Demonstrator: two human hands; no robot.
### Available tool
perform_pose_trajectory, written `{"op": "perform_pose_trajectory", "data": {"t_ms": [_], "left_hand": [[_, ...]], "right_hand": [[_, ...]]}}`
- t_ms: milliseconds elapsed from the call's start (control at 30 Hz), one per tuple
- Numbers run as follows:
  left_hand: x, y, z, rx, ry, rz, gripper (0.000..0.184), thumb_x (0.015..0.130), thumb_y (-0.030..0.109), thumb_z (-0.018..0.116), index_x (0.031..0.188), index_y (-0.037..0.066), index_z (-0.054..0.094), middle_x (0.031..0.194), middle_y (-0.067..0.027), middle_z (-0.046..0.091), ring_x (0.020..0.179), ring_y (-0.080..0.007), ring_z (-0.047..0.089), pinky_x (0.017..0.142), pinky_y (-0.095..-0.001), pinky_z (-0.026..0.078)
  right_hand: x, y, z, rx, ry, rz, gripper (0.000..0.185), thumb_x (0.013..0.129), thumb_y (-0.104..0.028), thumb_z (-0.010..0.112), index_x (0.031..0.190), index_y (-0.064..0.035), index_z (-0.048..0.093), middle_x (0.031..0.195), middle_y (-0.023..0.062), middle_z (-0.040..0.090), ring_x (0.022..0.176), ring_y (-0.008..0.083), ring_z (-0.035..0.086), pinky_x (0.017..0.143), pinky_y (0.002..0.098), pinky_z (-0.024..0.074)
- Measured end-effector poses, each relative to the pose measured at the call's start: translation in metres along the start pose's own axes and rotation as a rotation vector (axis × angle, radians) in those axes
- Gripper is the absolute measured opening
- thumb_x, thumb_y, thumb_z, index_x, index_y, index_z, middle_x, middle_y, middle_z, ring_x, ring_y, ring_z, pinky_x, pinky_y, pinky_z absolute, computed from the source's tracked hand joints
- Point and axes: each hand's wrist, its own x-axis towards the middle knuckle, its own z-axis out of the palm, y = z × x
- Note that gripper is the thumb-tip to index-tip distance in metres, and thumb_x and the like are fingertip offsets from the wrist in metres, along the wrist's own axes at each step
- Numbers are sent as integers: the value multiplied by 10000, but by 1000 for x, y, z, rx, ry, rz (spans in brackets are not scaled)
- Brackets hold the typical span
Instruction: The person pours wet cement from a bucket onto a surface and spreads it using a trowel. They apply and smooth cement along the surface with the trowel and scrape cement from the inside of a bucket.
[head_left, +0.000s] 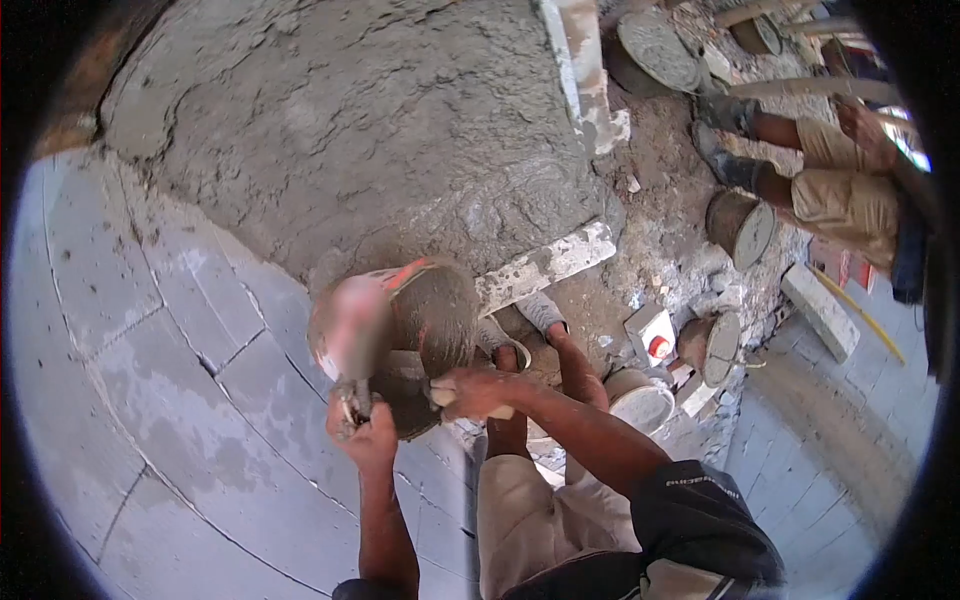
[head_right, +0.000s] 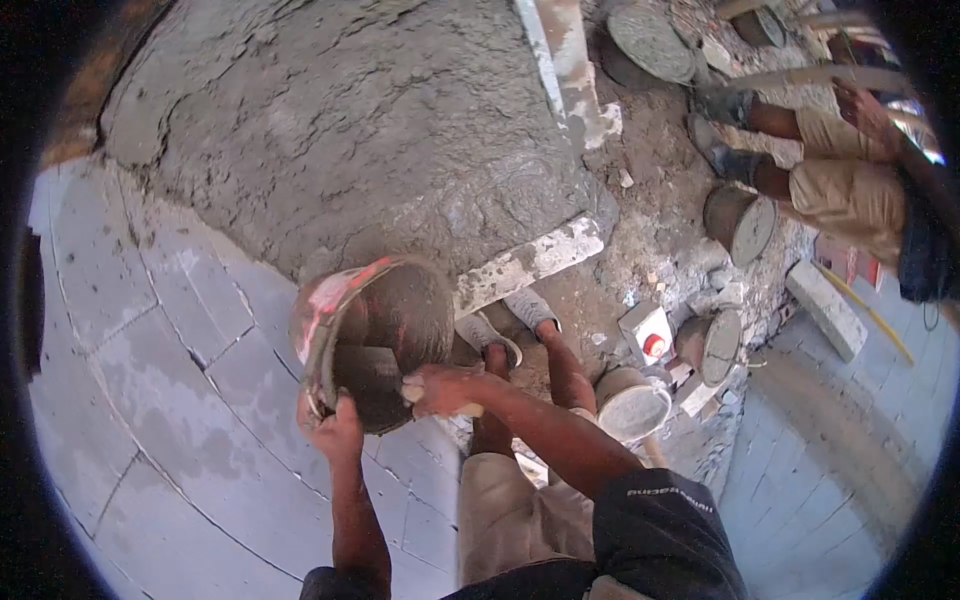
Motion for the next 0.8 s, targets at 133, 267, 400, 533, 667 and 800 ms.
{"op": "perform_pose_trajectory", "data": {"t_ms": [133, 267, 400, 533, 667, 800], "left_hand": [[3, -18, -8, -217, 167, -257, 417, 750, -36, 550, 1166, -57, 525, 1060, -96, 594, 936, -175, 568, 848, -310, 462], [2, -35, -10, -203, 226, -331, 553, 747, -23, 543, 1289, -60, 439, 1190, -139, 539, 1061, -238, 539, 946, -340, 421], [2, -40, -2, -124, 262, -453, 584, 703, -48, 529, 1277, -75, 425, 1204, -141, 524, 1083, -246, 518, 955, -346, 410], [-7, -24, 20, -129, 94, -497, 589, 675, -58, 522, 1257, -72, 428, 1192, -154, 516, 1022, -242, 531, 911, -340, 433], [-24, 1, 92, -299, 60, -564, 646, 708, -2, 574, 1327, -32, 391, 1221, -148, 490, 1036, -241, 524, 878, -341, 458], [-25, 12, 201, -246, -137, -517, 642, 748, 27, 613, 1346, 11, 381, 1254, -146, 478, 1066, -252, 516, 880, -374, 455]], "right_hand": [[-66, 6, -26, 326, 76, 45, 515, 741, -358, 678, 1124, -27, 587, 1026, 209, 634, 1017, 335, 601, 904, 433, 460], [-88, 71, -41, -110, 501, 344, 377, 792, -317, 622, 1046, -44, 575, 921, 199, 648, 796, 352, 648, 695, 454, 515], [-81, 128, -77, -337, 822, 590, 294, 830, -237, 585, 1009, -21, 496, 767, 234, 625, 728, 428, 628, 629, 500, 508], [-115, 147, -47, -27, 879, 720, 391, 836, -254, 579, 1128, -6, 503, 915, 262, 628, 857, 449, 612, 746, 501, 497], [-166, 192, 2, 189, 1150, 862, 493, 777, -305, 650, 1123, 30, 546, 917, 261, 641, 858, 431, 626, 739, 451, 513], [-231, 245, 58, 342, 1133, 846, 428, 750, -244, 668, 1054, 43, 574, 790, 216, 651, 729, 397, 636, 663, 415, 520]]}}
